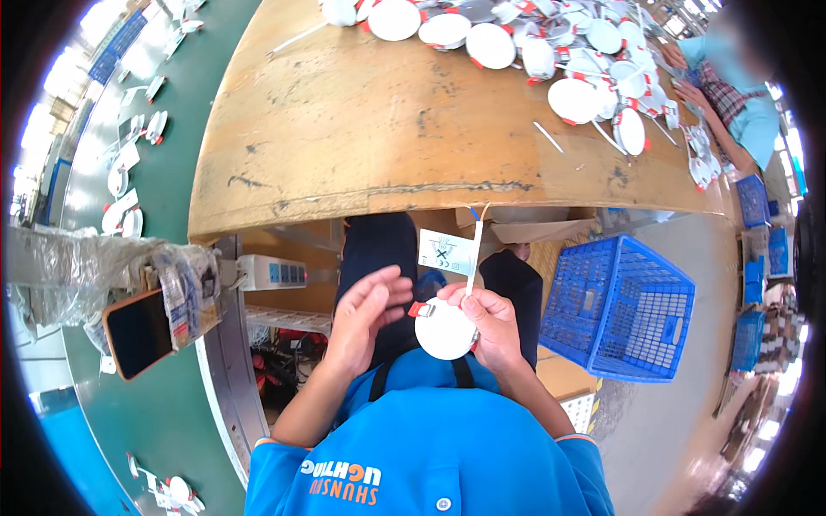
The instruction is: The recorder is applying informative labels and stickers to LED lamp components and organizing them into trays.
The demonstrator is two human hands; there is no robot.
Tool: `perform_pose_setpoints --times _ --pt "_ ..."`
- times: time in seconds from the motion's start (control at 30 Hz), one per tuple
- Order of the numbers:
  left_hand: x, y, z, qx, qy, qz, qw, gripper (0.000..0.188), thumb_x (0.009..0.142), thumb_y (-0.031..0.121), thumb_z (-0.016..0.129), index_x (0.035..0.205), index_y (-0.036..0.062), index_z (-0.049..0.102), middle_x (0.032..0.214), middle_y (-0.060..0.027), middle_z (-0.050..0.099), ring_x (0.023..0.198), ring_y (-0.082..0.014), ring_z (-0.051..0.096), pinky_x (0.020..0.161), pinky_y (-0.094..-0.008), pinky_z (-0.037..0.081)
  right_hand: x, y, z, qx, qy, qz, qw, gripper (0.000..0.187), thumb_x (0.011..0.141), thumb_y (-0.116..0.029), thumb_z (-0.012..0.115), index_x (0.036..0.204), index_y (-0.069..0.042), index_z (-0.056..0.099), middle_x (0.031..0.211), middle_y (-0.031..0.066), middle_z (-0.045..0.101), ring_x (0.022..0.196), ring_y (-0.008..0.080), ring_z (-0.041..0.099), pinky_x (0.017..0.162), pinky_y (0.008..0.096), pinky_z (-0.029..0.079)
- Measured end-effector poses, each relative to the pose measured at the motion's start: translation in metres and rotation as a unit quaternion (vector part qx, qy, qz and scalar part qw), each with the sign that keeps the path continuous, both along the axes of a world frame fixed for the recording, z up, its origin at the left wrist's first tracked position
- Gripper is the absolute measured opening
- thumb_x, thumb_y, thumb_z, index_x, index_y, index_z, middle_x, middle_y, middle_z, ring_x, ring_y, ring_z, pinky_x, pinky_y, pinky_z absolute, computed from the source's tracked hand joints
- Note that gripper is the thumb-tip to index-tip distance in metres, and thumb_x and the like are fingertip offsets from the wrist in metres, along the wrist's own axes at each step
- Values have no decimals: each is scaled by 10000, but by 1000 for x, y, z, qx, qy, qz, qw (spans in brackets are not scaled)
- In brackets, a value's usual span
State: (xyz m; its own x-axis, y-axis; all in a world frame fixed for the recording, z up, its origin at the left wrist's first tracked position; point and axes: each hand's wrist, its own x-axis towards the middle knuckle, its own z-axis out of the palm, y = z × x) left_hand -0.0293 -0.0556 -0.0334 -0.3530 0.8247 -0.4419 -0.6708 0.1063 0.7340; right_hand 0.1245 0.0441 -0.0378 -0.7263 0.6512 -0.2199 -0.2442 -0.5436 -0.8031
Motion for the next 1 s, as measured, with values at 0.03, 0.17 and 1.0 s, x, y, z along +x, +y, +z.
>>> perform_pose_setpoints --times 0.03,0.17,1.0 --pt "6 -1 2 -5 -5 -38 999 418 843 200 537 1204 25 422 1072 -99 550 957 -162 533 798 -283 434 1 0 0 5 0 -7 1000 235 867 -188 503 874 31 589 1008 103 565 863 150 560 754 268 458" --pt "31 6 4 1 -23 -92 995 402 788 91 605 1142 -19 451 980 -77 570 874 -123 552 718 -239 467 0 2 0 12 4 -44 999 241 868 -180 502 951 33 578 1077 121 550 918 164 555 790 280 456" --pt "42 74 42 -15 150 -223 963 251 745 72 615 959 -34 536 763 -51 588 621 -75 551 534 -204 471 58 97 40 71 30 -312 947 184 871 -128 487 914 25 578 921 98 606 857 131 555 786 261 416"
